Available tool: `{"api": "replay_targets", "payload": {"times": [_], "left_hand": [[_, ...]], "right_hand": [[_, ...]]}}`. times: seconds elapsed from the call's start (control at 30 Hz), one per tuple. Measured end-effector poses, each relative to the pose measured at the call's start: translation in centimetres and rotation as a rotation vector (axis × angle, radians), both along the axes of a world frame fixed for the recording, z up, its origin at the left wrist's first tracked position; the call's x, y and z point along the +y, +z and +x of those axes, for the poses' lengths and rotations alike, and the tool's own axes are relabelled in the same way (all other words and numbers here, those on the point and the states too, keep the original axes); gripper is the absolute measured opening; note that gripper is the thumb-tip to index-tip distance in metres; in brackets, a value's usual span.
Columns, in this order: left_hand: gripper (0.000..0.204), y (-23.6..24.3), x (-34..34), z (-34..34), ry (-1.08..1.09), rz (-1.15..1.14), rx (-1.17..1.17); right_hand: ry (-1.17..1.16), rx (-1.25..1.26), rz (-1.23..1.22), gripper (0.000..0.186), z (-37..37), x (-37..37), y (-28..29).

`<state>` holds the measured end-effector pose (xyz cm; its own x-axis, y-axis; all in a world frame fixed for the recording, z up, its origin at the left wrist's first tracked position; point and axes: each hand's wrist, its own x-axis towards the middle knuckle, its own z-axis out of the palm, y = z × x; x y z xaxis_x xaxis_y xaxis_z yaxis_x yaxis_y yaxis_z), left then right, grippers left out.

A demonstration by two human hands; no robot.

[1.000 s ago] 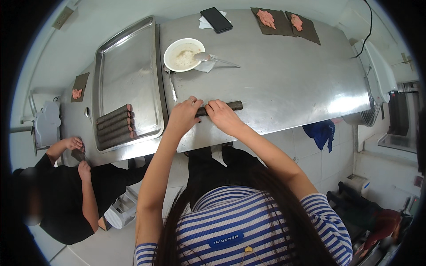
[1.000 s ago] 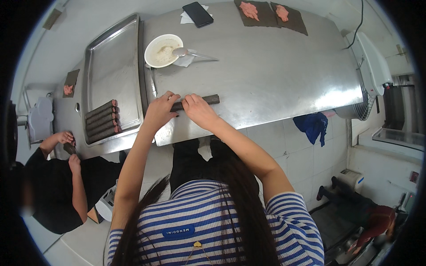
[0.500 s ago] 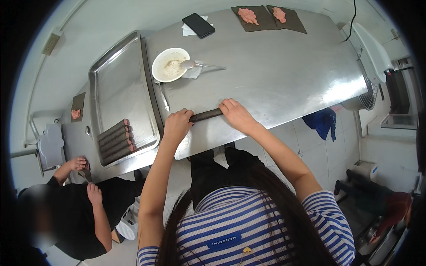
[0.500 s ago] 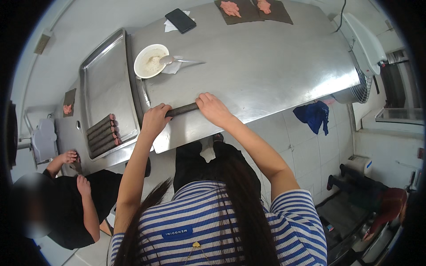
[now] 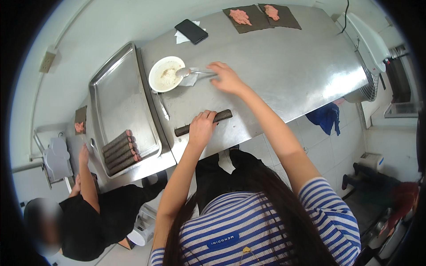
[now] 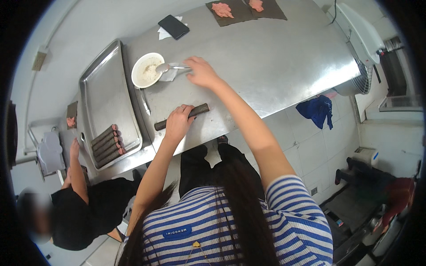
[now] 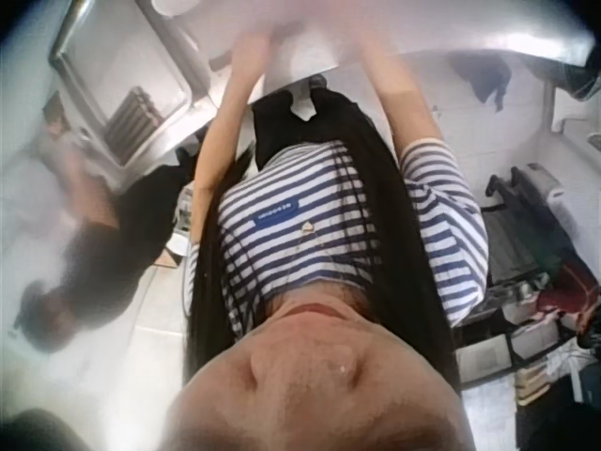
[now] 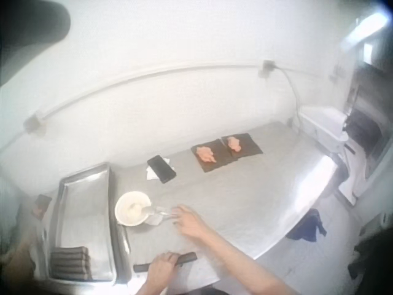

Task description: The person spreads a pink filling onto a sheet of nori using a spoon, then rolls the nori into a sushi roll and places it on a metal tray. The person repeats this process with additional nori sheets.

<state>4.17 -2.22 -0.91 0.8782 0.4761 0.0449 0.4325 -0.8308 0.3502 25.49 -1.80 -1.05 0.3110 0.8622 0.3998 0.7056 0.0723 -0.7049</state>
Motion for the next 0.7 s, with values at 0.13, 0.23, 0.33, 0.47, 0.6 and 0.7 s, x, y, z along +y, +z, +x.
{"api": "replay_targets", "payload": {"times": [0.13, 0.23, 0.33, 0.47, 0.6, 0.7], "left_hand": [[0.033, 0.3, 0.1, 1.0, -0.044, 0.003, 0.018], [0.034, 0.6, 0.0, 1.0, -0.047, -0.004, 0.023], [0.036, 0.4, -0.1, 0.9, -0.042, -0.036, -0.027], [0.037, 0.3, -0.9, 1.2, -0.004, -0.060, -0.101], [0.035, -0.3, -1.4, 2.4, 0.006, -0.071, -0.131], [0.034, -0.4, -1.3, 2.4, 0.015, -0.086, -0.127]], "right_hand": [[0.023, -0.180, -0.255, 0.021, -0.2, 5.5, -2.4], [0.025, -0.038, -0.209, 0.018, -0.2, 4.8, -2.1], [-0.012, 0.104, -0.122, 0.017, 1.1, 0.4, 1.1], [0.020, -0.126, -0.461, 0.014, 3.5, -9.0, 5.0], [-0.010, -0.275, -0.736, 0.013, 1.3, -13.5, 6.3], [0.009, -0.316, -0.827, 0.014, -0.7, -12.6, 6.7]]}}
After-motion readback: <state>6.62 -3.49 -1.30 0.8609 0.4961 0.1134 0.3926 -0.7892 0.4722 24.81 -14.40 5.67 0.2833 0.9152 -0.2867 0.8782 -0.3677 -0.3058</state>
